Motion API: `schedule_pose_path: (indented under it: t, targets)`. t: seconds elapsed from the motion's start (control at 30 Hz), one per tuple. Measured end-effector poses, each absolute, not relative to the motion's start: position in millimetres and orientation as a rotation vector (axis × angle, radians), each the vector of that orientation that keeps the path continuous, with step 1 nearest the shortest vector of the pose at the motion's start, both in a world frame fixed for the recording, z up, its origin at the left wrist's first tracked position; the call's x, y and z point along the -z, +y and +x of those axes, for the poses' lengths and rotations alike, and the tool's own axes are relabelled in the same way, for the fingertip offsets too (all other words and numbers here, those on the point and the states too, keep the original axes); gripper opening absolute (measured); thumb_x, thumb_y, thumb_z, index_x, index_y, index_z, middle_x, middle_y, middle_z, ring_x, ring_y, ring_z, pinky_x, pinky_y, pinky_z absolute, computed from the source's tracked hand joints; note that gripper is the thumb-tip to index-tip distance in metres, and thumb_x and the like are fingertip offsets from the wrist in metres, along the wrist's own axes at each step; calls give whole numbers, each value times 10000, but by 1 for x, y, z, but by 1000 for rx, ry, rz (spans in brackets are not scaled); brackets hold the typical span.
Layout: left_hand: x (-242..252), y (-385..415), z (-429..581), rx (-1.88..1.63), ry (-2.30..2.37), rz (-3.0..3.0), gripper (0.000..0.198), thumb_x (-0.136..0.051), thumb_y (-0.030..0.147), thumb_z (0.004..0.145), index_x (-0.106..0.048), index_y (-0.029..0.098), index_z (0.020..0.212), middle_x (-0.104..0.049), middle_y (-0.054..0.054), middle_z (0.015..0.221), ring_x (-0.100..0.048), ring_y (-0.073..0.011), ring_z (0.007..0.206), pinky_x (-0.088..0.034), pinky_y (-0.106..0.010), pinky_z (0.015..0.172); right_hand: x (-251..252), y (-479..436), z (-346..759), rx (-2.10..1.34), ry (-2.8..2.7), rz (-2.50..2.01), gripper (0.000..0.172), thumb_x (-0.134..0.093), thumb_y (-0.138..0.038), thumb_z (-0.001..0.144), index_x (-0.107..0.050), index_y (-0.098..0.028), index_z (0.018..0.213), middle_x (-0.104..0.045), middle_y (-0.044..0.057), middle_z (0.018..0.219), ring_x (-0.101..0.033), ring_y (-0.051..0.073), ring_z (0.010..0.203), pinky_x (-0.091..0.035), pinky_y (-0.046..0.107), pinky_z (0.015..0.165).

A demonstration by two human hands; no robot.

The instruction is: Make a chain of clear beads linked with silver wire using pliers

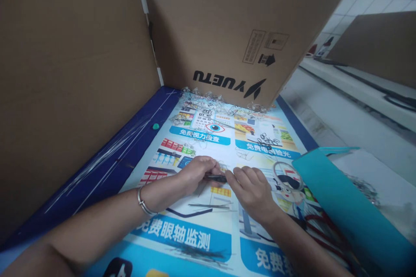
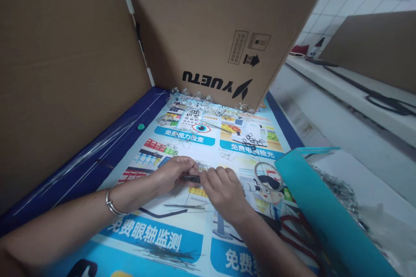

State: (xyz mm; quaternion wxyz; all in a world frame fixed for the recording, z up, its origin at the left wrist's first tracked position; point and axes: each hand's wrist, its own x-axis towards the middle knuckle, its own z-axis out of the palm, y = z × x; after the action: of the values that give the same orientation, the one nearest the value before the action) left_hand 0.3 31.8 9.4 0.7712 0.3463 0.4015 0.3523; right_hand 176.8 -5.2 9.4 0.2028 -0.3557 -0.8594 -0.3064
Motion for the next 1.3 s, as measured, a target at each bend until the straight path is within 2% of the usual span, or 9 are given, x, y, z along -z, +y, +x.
schedule_pose_path:
  t: [0.23,0.7,1.03,1.3]
  targets:
    - [-10,31,0,-740,863,785,195,-548,274,771,-559,99,686,-546,-18,580,-561,-124,529,-509,-345,622,-10,-5,176,859,-2405,-994,139,-532,-129,811,-599,-162,928,-602,45,788,-484,172,756,-316,332,672]
    - [-7,32,0,-738,837,787,193,-546,276,771,-557,102,688,-528,-14,584,-547,-117,534,-504,-308,585,-9,-5,177,846,-2401,-992,136,-520,-135,820,-588,-172,932,-604,42,792,-467,164,751,-301,329,672]
    - [-8,32,0,-739,856,786,194,-566,288,752,-552,104,696,-522,-13,595,-549,-126,558,-505,-353,635,-8,-5,178,800,-2435,-1045,133,-484,-159,846,-589,-178,926,-571,37,741,-432,153,703,-266,324,634]
    - [-11,33,-3,-776,922,1134,263,-513,381,779,-550,131,707,-592,-36,622,-574,-151,610,-456,-278,607,-12,-8,174,735,-2506,-1138,124,-481,-145,837,-593,-171,884,-509,27,683,-398,157,663,-258,327,613]
